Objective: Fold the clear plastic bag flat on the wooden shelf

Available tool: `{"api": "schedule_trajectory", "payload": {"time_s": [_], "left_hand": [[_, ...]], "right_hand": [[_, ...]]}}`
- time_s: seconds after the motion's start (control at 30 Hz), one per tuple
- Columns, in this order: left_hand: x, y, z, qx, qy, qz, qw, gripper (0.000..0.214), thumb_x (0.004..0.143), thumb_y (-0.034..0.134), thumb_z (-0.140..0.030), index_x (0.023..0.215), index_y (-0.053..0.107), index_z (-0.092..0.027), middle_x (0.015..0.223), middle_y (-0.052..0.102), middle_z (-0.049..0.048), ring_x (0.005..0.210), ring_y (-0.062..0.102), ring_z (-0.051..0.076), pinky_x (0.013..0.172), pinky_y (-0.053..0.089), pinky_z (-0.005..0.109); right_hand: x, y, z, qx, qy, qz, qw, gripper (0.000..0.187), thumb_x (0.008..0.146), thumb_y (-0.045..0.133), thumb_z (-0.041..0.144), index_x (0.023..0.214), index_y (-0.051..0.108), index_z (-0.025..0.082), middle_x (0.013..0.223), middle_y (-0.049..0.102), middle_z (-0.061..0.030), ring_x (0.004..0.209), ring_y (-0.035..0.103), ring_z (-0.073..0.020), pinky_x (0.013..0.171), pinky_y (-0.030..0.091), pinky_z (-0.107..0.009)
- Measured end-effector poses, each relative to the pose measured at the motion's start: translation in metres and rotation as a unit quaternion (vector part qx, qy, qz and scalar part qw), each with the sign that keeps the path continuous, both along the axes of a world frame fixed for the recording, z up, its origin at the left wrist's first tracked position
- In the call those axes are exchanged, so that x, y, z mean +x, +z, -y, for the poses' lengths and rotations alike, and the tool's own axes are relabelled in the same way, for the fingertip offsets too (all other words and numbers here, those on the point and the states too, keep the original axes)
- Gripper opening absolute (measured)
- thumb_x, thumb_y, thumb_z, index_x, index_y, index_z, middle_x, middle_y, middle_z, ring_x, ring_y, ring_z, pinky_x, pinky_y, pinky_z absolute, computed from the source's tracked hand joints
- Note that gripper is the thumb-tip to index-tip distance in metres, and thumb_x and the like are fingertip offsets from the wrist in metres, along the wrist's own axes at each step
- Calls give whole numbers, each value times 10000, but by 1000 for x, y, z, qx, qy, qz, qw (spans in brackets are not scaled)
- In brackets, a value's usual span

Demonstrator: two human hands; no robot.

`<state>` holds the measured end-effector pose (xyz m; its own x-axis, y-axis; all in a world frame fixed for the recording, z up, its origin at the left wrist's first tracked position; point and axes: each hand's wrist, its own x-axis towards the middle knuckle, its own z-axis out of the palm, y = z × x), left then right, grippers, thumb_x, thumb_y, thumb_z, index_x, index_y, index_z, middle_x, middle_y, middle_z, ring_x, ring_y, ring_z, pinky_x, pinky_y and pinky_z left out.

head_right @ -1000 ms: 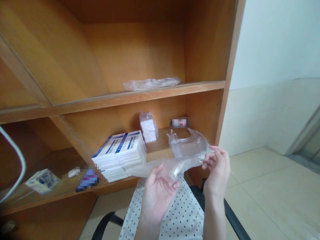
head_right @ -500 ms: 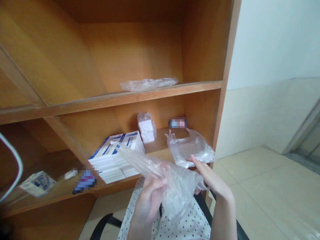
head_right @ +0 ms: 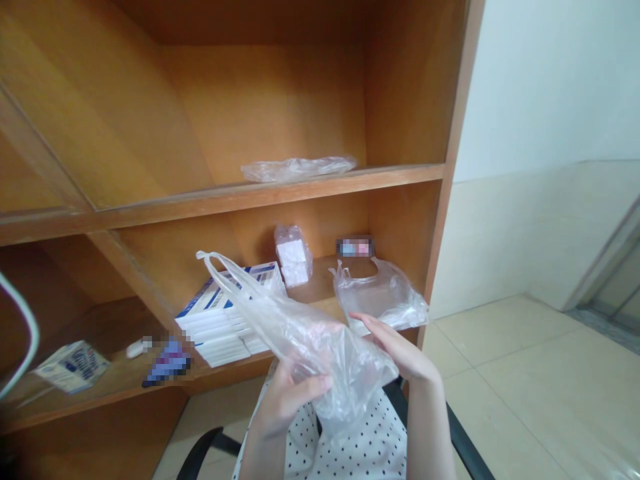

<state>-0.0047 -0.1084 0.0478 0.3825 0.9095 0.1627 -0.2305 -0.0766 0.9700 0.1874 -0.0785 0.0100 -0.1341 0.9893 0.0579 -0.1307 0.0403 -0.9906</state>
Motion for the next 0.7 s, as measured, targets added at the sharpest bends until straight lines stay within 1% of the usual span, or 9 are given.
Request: {"api": "schedule_trajectory", "payload": {"time_s": [0.1,0.2,0.3,0.4,0.5,0.57,0.63,0.67,0.7], "left_hand": [[-4,-3,1,5,-32,-33,999,368,648,720,-242,1002,646,-172,864,652,62,933,590,239,853,454,367],[-5,-4,-2,20,-46,-72,996,292,666,715,-253,936,649,-164,797,635,47,927,586,237,859,446,376],[-4,-6,-9,5,-47,-96,994,301,670,717,-251,946,635,-165,803,633,41,918,585,227,866,435,379],[-1,-12,-19,-28,-20,-95,995,365,667,721,-235,1006,605,-165,895,643,54,924,586,221,871,430,380],[1,-20,-29,-50,5,-85,995,396,673,709,-214,1046,588,-162,953,642,69,930,584,220,871,430,377],[2,-23,-34,-55,-3,-81,995,445,677,696,-195,1103,573,-165,970,638,70,926,582,213,861,435,367],[2,-24,-35,-49,-27,-82,995,526,677,685,-172,1184,544,-182,1022,627,66,911,579,198,841,442,348],[2,-24,-35,-43,-46,-82,995,570,678,679,-162,1225,523,-195,1044,622,61,895,580,189,825,447,337],[2,-23,-34,-37,-66,-81,994,601,682,673,-156,1257,504,-209,1055,620,56,882,581,183,809,451,327]], "right_hand": [[-1,3,0,-19,35,-44,998,436,755,628,444,1141,635,242,1150,640,-78,916,638,-210,738,536,-343],[0,3,-1,-26,66,-77,995,623,702,692,400,1274,518,222,890,697,-54,659,634,-172,567,510,-288],[3,0,-8,-3,14,-102,995,722,674,724,374,1317,448,195,780,684,-27,513,566,-118,473,440,-223],[8,-7,-17,21,-95,-107,990,676,657,740,365,1257,487,188,860,691,-45,561,578,-113,503,447,-216],[10,-13,-24,14,-181,-86,980,592,689,706,418,1197,529,170,844,690,-51,525,554,-109,461,427,-212],[10,-15,-25,-15,-191,-54,980,512,732,652,463,1143,578,167,841,689,-59,537,571,-126,451,435,-224],[6,-17,-23,-25,-162,-4,986,406,753,623,471,1020,655,167,838,691,-64,621,616,-160,502,480,-252],[3,-18,-21,-10,-144,25,989,347,748,629,460,928,688,168,814,692,-60,660,630,-176,538,502,-269],[0,-19,-20,30,-161,48,985,298,731,645,448,820,706,170,757,689,-51,661,634,-186,553,515,-284]]}}
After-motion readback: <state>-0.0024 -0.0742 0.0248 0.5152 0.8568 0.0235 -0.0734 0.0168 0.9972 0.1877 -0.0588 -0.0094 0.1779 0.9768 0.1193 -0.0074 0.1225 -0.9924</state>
